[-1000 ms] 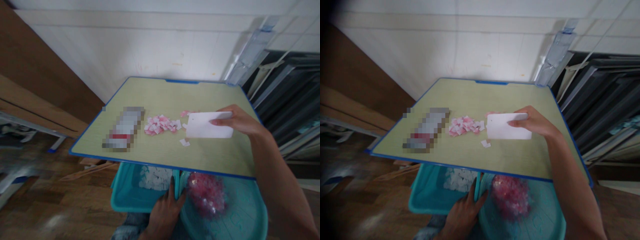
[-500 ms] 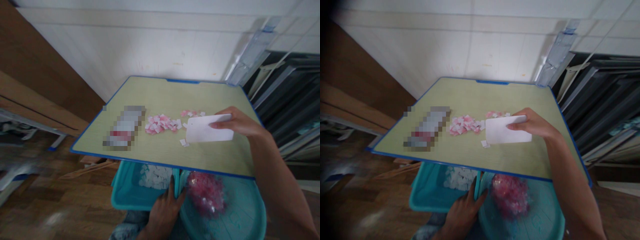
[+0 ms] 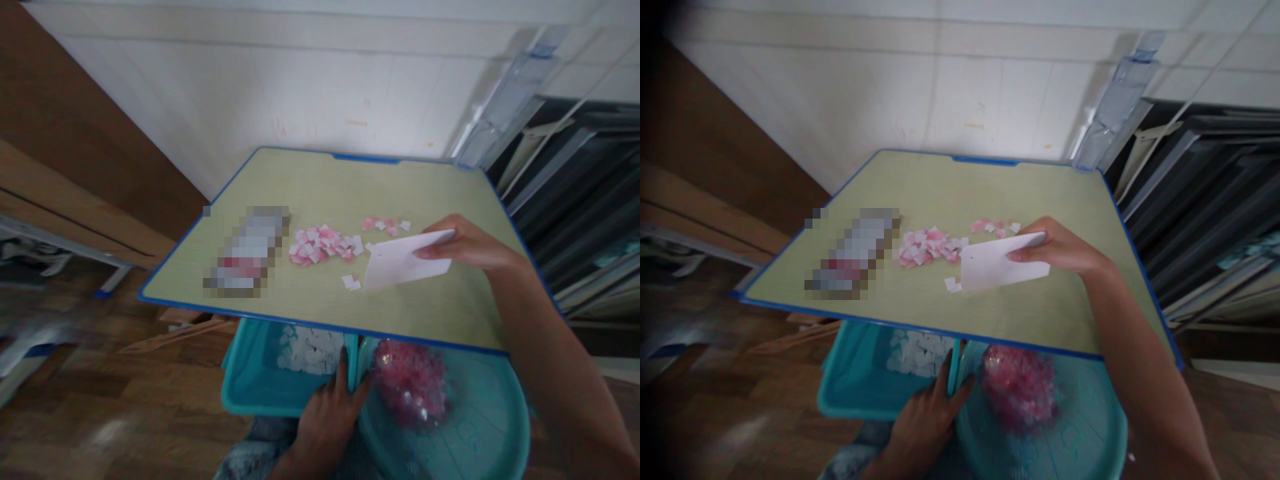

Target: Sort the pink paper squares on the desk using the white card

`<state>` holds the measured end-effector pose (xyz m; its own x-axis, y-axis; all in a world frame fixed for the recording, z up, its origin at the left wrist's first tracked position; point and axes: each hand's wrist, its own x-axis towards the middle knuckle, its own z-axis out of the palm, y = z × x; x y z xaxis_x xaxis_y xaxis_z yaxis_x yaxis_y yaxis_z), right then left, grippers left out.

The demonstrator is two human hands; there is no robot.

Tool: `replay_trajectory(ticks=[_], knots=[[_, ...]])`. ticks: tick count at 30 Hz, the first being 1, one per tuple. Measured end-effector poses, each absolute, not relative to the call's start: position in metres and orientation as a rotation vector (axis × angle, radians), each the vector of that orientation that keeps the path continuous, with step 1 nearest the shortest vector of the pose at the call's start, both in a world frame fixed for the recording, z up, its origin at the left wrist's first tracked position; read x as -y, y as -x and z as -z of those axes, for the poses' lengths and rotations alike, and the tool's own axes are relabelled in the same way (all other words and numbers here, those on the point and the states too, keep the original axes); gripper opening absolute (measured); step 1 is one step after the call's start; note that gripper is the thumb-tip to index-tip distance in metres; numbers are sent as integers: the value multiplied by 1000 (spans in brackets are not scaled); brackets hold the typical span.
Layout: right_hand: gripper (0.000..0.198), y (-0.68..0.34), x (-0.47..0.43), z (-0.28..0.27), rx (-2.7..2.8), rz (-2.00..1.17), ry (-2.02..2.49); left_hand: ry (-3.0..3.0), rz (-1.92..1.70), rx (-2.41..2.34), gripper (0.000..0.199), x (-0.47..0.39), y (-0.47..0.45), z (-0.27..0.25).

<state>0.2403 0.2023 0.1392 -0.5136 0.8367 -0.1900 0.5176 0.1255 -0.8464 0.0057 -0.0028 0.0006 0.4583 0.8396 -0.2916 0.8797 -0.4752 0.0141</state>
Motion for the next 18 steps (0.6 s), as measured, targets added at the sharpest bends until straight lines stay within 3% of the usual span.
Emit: replay_trajectory(ticks=[6,13,18], knots=[[28,-244,-203,-144,2163,-1461,1317,-2538,362,-1519,51,2,-6,-2],[32,-235,-201,-137,1928,-1168,1333,-2541,353,-1525,51,2,-6,-2],[32,-222,-199,-135,1975,-1152,1321,-2555,369,-1517,50,2,-6,-3]])
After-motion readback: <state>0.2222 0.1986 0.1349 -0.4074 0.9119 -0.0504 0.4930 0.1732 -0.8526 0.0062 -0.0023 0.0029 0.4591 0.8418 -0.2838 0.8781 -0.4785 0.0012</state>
